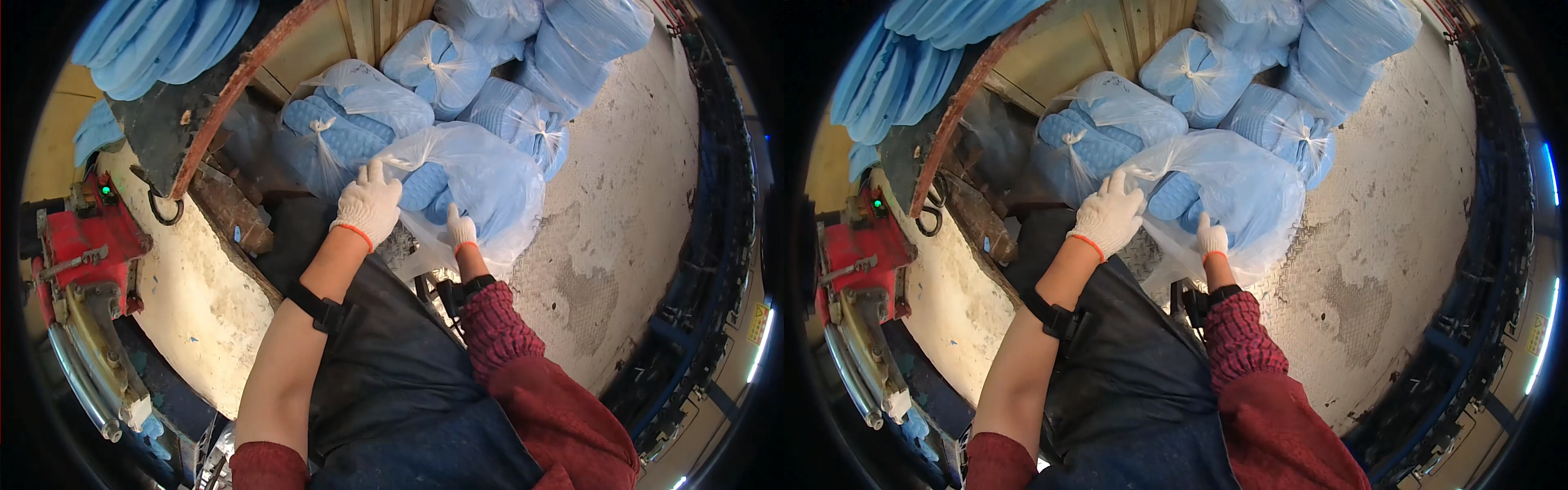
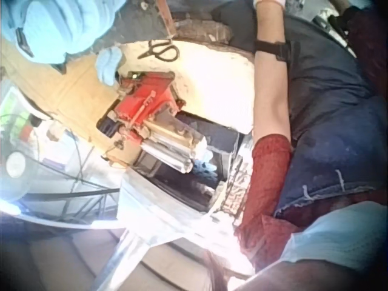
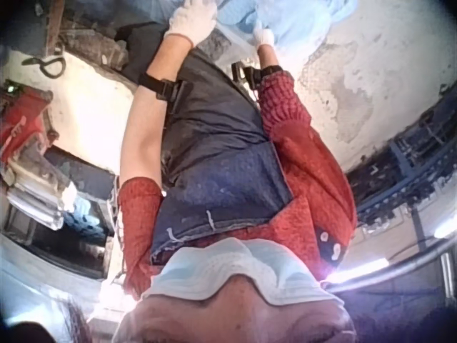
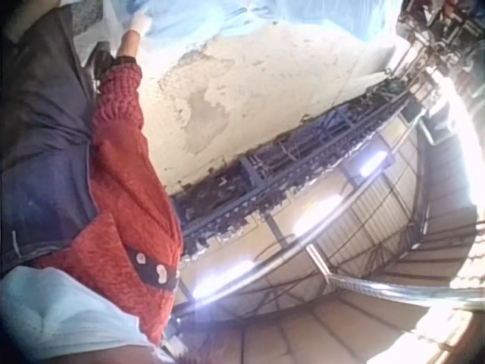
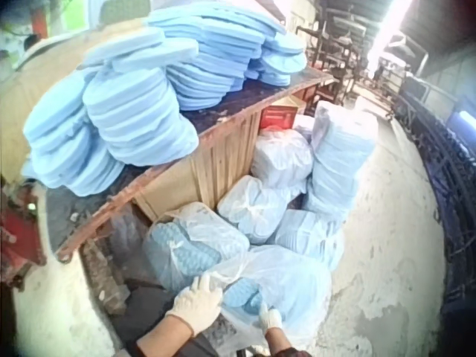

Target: Apply glue to shoe soles using a roller machine and stack the prepared components.

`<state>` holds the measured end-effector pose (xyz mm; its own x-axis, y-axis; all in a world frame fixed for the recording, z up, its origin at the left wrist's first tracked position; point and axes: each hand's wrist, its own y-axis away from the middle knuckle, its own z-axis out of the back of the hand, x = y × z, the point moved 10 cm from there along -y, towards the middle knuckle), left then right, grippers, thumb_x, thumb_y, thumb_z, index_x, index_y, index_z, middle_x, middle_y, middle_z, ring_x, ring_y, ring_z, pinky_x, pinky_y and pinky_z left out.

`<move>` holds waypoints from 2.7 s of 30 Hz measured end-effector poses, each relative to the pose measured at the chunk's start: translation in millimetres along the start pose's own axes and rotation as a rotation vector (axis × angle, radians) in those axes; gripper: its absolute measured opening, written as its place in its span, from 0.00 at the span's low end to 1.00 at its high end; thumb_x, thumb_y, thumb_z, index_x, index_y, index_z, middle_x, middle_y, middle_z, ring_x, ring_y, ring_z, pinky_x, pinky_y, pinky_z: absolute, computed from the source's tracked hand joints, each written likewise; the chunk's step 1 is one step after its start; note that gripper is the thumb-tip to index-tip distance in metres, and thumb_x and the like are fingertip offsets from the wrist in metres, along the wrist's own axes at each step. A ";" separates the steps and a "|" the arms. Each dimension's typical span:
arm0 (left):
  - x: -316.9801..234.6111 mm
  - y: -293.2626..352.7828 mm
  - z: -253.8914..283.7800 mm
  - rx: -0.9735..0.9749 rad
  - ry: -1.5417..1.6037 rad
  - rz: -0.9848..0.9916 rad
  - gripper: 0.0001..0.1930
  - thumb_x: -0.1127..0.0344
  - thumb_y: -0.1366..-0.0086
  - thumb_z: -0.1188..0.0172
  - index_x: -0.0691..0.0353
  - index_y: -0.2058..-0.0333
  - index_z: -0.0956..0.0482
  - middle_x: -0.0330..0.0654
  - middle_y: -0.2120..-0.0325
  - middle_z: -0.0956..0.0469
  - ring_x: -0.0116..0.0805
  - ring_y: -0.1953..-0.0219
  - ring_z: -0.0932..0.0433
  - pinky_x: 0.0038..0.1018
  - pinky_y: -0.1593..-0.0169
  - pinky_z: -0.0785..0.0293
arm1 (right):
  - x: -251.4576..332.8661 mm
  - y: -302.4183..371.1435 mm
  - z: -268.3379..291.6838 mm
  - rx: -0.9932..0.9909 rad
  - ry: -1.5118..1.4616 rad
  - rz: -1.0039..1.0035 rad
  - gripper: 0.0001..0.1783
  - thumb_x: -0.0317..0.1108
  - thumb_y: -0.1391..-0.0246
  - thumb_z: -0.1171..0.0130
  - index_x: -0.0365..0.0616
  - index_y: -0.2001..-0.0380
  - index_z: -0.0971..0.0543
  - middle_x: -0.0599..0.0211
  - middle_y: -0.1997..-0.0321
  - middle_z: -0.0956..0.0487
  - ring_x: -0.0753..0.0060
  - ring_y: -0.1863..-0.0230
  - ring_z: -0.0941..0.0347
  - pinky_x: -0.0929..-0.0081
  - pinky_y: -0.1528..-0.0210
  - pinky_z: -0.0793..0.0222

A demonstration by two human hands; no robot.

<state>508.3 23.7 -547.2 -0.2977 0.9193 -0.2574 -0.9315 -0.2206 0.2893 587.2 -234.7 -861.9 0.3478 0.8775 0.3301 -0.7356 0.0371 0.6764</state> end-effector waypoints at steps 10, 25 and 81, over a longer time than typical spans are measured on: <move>8.7 15.5 -7.9 -0.028 0.097 -0.025 0.14 0.63 0.43 0.40 0.60 0.58 0.25 0.51 0.45 0.37 0.50 0.43 0.31 0.43 0.48 0.26 | 56.4 72.9 33.8 0.285 -1.036 -0.344 0.21 0.56 0.52 0.31 0.53 0.68 0.23 0.73 0.77 0.28 0.78 0.85 0.36 0.84 0.88 0.41; 8.8 13.4 -9.0 -0.034 0.120 0.000 0.12 0.62 0.40 0.44 0.58 0.59 0.25 0.49 0.43 0.38 0.48 0.42 0.31 0.43 0.47 0.26 | 82.5 102.7 65.0 0.616 -1.362 -0.206 0.16 0.54 0.39 0.45 0.55 0.62 0.22 0.75 0.72 0.22 0.81 0.87 0.35 0.92 0.90 0.40; -5.0 295.5 176.8 -0.238 0.830 0.341 0.46 0.57 0.50 0.38 0.63 0.34 0.47 0.62 0.47 0.29 0.56 0.48 0.25 0.39 0.45 0.29 | 306.6 490.3 195.1 0.464 -0.200 1.583 0.05 0.23 0.52 0.41 0.43 0.70 0.25 0.64 0.62 0.23 0.73 0.68 0.29 0.76 0.68 0.32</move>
<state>271.6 11.5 -297.5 -0.5322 0.2853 -0.7971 -0.7573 -0.5813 0.2976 446.5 -40.7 -300.7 -0.4347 -0.1673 0.8849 -0.1989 -0.9405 -0.2755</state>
